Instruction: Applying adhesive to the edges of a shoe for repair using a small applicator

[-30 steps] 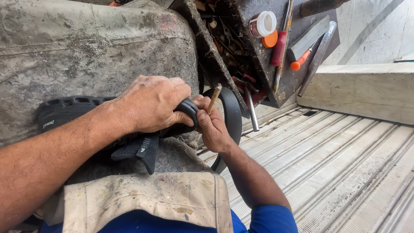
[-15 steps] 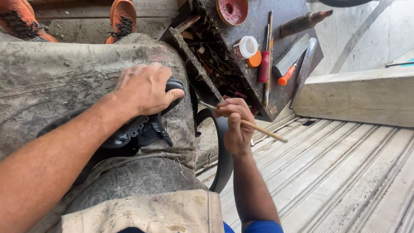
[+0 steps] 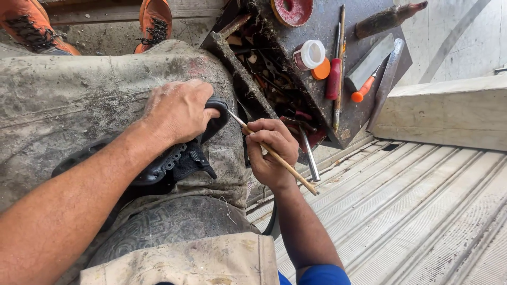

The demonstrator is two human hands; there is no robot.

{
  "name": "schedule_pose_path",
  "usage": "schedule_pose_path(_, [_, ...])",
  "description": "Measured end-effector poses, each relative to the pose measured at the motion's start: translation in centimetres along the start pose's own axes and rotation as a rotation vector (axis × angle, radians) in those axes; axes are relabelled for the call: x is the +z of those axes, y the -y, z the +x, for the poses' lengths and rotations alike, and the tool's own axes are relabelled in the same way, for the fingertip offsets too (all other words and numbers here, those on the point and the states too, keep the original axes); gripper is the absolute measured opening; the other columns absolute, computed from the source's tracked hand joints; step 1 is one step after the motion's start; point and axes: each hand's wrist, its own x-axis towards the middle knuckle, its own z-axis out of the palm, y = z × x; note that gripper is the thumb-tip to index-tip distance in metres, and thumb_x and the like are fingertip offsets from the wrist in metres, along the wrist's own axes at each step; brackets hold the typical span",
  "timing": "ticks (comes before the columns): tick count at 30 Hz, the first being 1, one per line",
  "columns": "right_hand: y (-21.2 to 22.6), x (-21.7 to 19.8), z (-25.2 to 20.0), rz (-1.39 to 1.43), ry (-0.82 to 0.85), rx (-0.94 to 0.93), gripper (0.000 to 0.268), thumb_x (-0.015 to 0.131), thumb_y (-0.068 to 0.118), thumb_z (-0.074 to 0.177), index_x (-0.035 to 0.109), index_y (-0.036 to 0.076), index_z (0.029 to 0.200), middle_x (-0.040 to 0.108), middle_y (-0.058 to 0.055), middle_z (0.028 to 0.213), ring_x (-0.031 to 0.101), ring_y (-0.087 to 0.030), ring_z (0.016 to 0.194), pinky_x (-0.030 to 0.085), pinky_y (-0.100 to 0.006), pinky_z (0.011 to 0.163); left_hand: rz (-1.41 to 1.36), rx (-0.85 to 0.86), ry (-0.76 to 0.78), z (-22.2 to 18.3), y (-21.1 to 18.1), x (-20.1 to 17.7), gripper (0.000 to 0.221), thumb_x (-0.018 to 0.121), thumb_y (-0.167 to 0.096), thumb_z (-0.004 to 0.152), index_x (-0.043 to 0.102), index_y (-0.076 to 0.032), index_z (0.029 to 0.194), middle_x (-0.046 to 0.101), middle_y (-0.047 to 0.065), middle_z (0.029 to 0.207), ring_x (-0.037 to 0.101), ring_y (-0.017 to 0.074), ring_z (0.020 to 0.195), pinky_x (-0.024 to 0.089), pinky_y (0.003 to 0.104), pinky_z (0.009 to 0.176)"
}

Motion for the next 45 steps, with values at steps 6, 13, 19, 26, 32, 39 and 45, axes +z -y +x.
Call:
schedule_pose_path(6, [0.4, 0.4, 0.5, -0.027, 0.006, 0.013, 0.013, 0.074, -0.013, 0.085, 0.068, -0.001, 0.083, 0.071, -0.024, 0.095, 0.078, -0.035, 0.08, 0.067, -0.042, 0.067, 0.027, -0.027, -0.004, 0.0, 0.2, 1.1, 0.045, 0.061, -0.062, 0.094, 0.063, -0.018, 0.104, 0.068, 0.008, 0.09, 0.074, 0.0313, 0.09, 0.059, 0.048, 0.073])
schedule_pose_path(13, [1.2, 0.8, 1.5, -0.097, 0.054, -0.026, 0.015, 0.074, -0.014, 0.083, 0.068, -0.001, 0.08, 0.07, -0.021, 0.088, 0.076, -0.036, 0.076, 0.066, -0.041, 0.063, 0.099, 0.007, 0.002, -0.6, -0.9, 0.4, 0.044, 0.065, -0.058, 0.095, 0.064, -0.015, 0.103, 0.067, 0.008, 0.09, 0.074, 0.0286, 0.089, 0.061, 0.045, 0.073])
schedule_pose_path(19, [1.2, 0.7, 1.0, -0.239, 0.101, -0.11, 0.017, 0.075, -0.012, 0.077, 0.069, 0.004, 0.075, 0.071, -0.017, 0.084, 0.075, -0.033, 0.069, 0.064, -0.04, 0.058, 0.084, 0.017, 0.053, -0.9, -1.5, -0.7, 0.046, 0.07, -0.055, 0.089, 0.063, -0.013, 0.105, 0.066, 0.011, 0.094, 0.073, 0.0329, 0.093, 0.06, 0.05, 0.076])
schedule_pose_path(26, [0.1, 0.1, 0.1, -0.248, 0.129, -0.076, 0.018, 0.069, -0.013, 0.069, 0.066, 0.005, 0.071, 0.069, -0.014, 0.076, 0.073, -0.035, 0.065, 0.06, -0.039, 0.057, 0.076, -0.026, 0.08, -0.7, -1.5, -1.5, 0.041, 0.069, -0.053, 0.091, 0.065, -0.015, 0.106, 0.068, 0.009, 0.095, 0.073, 0.0293, 0.095, 0.06, 0.048, 0.079])
schedule_pose_path(32, [0.5, -1.6, 0.1, -0.218, 0.015, -0.106, 0.018, 0.072, -0.013, 0.071, 0.068, 0.004, 0.069, 0.069, -0.015, 0.074, 0.072, -0.029, 0.063, 0.06, -0.034, 0.058, -0.066, -0.058, 0.165, -1.3, -2.4, -4.1, 0.052, 0.056, -0.062, 0.097, 0.068, -0.012, 0.109, 0.068, 0.013, 0.096, 0.073, 0.0311, 0.093, 0.059, 0.049, 0.077])
schedule_pose_path(39, [1.0, 0.0, 0.4, -0.068, -0.03, -0.128, 0.017, 0.072, -0.018, 0.073, 0.07, -0.001, 0.073, 0.072, -0.02, 0.081, 0.074, -0.03, 0.062, 0.064, -0.036, 0.055, -0.302, -0.061, 0.172, -0.9, -2.0, -4.4, 0.045, 0.05, -0.046, 0.108, 0.068, -0.004, 0.104, 0.064, 0.019, 0.091, 0.071, 0.0338, 0.085, 0.059, 0.045, 0.07])
schedule_pose_path(45, [-0.1, 0.5, 0.4, -0.07, 0.014, -0.14, 0.016, 0.073, -0.017, 0.077, 0.069, -0.001, 0.076, 0.072, -0.021, 0.084, 0.076, -0.034, 0.067, 0.064, -0.038, 0.057, -0.182, 0.001, 0.119, -0.6, -0.3, -1.0, 0.048, 0.05, -0.054, 0.104, 0.068, -0.01, 0.109, 0.064, 0.015, 0.092, 0.07, 0.0332, 0.086, 0.058, 0.045, 0.069])
